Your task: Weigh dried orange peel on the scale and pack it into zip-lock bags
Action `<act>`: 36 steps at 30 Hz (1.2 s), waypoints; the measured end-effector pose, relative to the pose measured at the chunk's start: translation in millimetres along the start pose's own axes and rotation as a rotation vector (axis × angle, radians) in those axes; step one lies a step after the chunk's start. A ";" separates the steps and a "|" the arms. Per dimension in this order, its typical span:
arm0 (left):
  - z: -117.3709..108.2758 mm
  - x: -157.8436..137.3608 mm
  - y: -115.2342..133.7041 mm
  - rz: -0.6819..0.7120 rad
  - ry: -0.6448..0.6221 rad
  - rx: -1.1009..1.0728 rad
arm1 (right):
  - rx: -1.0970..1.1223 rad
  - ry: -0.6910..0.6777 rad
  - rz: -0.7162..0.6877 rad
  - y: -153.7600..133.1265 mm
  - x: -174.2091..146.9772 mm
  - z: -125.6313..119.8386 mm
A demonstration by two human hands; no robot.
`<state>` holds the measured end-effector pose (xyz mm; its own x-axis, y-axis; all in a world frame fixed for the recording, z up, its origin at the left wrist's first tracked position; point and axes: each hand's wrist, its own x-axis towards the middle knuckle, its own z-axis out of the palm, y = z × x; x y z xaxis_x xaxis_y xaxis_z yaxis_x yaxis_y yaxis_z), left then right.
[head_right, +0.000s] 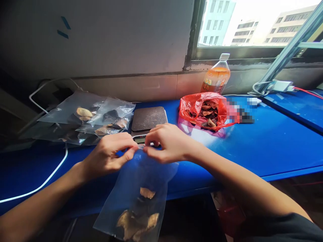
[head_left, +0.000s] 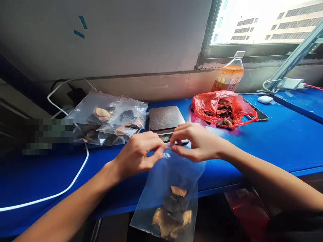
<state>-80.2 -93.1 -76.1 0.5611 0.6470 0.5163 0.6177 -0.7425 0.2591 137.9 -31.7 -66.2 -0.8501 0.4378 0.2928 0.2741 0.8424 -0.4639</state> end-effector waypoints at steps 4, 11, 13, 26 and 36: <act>6.9 -1.0 4.9 0.104 -0.083 0.000 | 0.020 -0.175 -0.092 -2.5 1.0 12.2; 2.7 -2.7 1.5 0.125 -0.167 0.002 | 0.206 -0.018 -0.180 -0.8 3.4 27.1; 3.6 -3.5 3.2 0.137 -0.160 -0.001 | 0.180 0.004 -0.216 -3.4 2.7 28.8; -26.1 2.5 -7.9 -0.168 0.204 -0.184 | 0.107 0.068 -0.135 3.8 -1.5 10.7; -83.4 -25.6 -70.4 -0.420 0.766 -0.184 | 0.025 0.187 0.068 43.7 -7.7 -3.8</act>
<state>-184.0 -71.9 -39.4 -0.2543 0.6273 0.7361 0.5541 -0.5293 0.6425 158.2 2.9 -85.6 -0.7312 0.5458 0.4092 0.3148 0.8021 -0.5075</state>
